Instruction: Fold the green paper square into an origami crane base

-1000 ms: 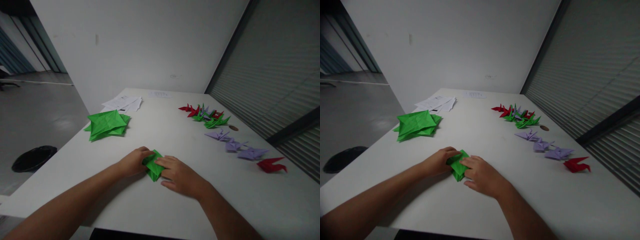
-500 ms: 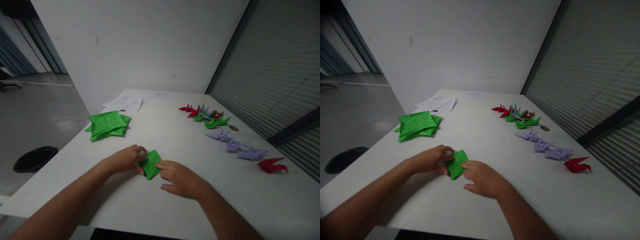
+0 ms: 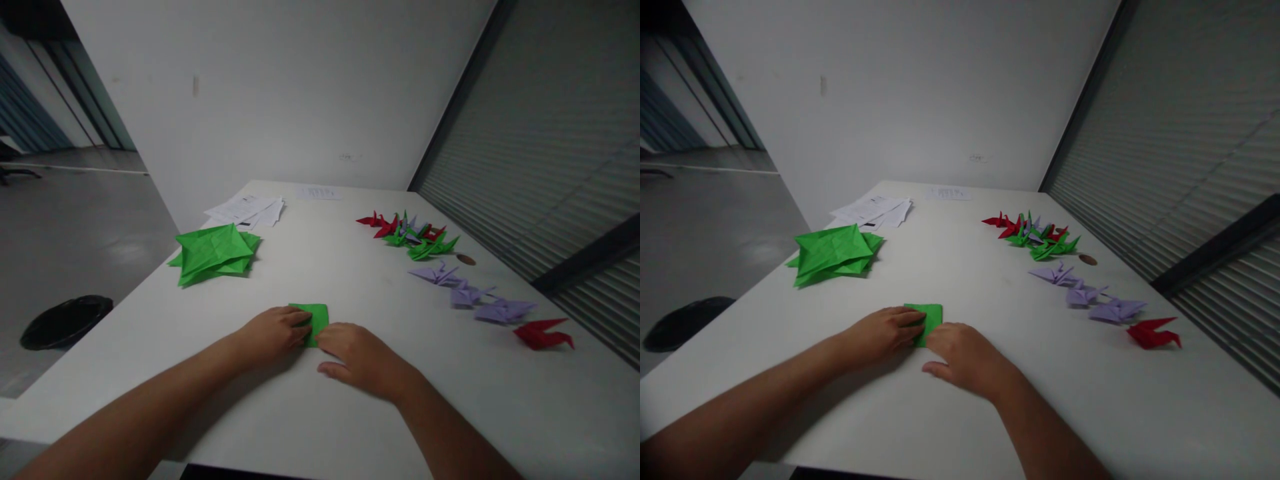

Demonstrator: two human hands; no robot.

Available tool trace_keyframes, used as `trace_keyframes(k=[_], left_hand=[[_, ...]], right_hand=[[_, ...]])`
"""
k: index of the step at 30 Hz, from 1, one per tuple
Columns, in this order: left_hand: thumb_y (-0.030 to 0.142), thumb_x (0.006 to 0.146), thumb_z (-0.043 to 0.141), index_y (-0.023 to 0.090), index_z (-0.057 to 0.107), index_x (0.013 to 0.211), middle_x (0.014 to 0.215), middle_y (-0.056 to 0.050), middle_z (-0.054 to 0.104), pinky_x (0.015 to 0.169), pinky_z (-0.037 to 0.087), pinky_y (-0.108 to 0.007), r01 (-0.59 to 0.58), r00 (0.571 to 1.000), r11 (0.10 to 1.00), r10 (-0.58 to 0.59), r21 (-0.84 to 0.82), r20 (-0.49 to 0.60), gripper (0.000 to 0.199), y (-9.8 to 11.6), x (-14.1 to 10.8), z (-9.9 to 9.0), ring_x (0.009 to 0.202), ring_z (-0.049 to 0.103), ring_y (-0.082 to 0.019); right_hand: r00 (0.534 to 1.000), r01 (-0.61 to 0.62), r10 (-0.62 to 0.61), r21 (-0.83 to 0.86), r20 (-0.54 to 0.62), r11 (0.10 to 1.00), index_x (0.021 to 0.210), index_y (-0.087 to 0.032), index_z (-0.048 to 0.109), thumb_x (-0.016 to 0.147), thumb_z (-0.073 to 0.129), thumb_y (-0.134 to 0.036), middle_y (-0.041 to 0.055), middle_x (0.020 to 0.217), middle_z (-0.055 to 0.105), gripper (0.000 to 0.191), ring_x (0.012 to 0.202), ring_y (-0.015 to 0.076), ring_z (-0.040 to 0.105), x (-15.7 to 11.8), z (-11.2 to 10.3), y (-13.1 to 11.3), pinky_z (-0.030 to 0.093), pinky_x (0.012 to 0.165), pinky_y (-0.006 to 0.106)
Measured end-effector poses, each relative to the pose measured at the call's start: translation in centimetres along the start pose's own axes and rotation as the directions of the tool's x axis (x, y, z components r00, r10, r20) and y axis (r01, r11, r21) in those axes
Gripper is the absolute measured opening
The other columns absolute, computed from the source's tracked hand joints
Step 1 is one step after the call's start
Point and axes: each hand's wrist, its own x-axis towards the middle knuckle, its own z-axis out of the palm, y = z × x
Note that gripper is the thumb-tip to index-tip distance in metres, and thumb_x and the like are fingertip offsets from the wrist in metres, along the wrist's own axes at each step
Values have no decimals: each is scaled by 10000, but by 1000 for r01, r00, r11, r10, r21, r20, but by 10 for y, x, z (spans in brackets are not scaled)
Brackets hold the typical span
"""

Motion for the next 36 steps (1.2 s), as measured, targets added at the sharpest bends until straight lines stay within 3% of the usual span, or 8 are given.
trace_keyframes(k=[2, 5, 8, 13, 22, 27, 36], left_hand=[[196, 1007, 554, 165, 687, 1304, 1411, -179, 638, 1161, 467, -467, -88, 996, 996, 88, 0, 16, 326, -8, -2, 2, 1339, 592, -302], [128, 977, 567, 195, 648, 1392, 1509, -180, 565, 1204, 420, -502, -133, 991, 990, 134, -37, 19, 428, -16, -4, 4, 1423, 524, -311], [126, 961, 594, 227, 648, 1403, 1561, -171, 510, 1212, 403, -523, -106, 994, 993, 108, -56, 17, 456, -19, -5, 5, 1442, 502, -325], [193, 955, 642, 251, 627, 1429, 1595, -181, 459, 1203, 387, -583, -23, 999, 999, 25, -32, 42, 478, -20, -5, 8, 1468, 459, -364], [254, 995, 599, 195, 594, 1458, 1620, -221, 392, 1202, 369, -593, 61, 995, 998, -58, -34, 82, 467, -36, -9, 5, 1493, 415, -371], [276, 967, 645, 186, 636, 1411, 1597, -222, 432, 1204, 370, -578, 80, 995, 995, -77, -66, 58, 453, -38, -9, 1, 1479, 441, -367], [349, 944, 678, 141, 399, 1569, 1635, -213, 381, 1223, 325, -571, 197, 962, 980, -196, 12, 191, 715, -40, -7, -7, 1531, 345, -371]], right_hand=[[994, -47, 47, 0, -99, 999, 1196, -213, 736, 1009, 606, -319, 101, 1236, 760, 251, 1182, 268, 691, 1, 4, 6, 497, 1107, 462], [973, -103, 100, -8, -207, 995, 1388, -206, 648, 1029, 516, -261, 110, 1418, 668, 387, 1350, 266, 596, 4, 13, 18, 441, 1187, 490], [980, -133, 126, -34, -153, 991, 1501, -165, 539, 1033, 502, -273, 142, 1551, 540, 482, 1485, 281, 448, 6, 24, 26, 397, 1225, 520], [986, -157, 149, -107, -78, 982, 1551, -146, 466, 1023, 560, -305, 184, 1615, 435, 560, 1520, 320, 383, 7, 35, 30, 345, 1244, 566], [985, -166, 157, -132, -74, 977, 1472, -121, 573, 1060, 482, -305, 180, 1569, 507, 460, 1490, 314, 433, 8, 29, 34, 363, 1236, 536], [978, -203, 195, -109, -79, 973, 1459, -89, 584, 1011, 590, -313, 192, 1558, 516, 501, 1492, 316, 428, 9, 26, 35, 344, 1253, 510], [965, -249, 245, -38, -93, 968, 1505, -104, 540, 929, 716, -325, 178, 1575, 495, 641, 1518, 351, 376, 7, 25, 38, 334, 1258, 529]])
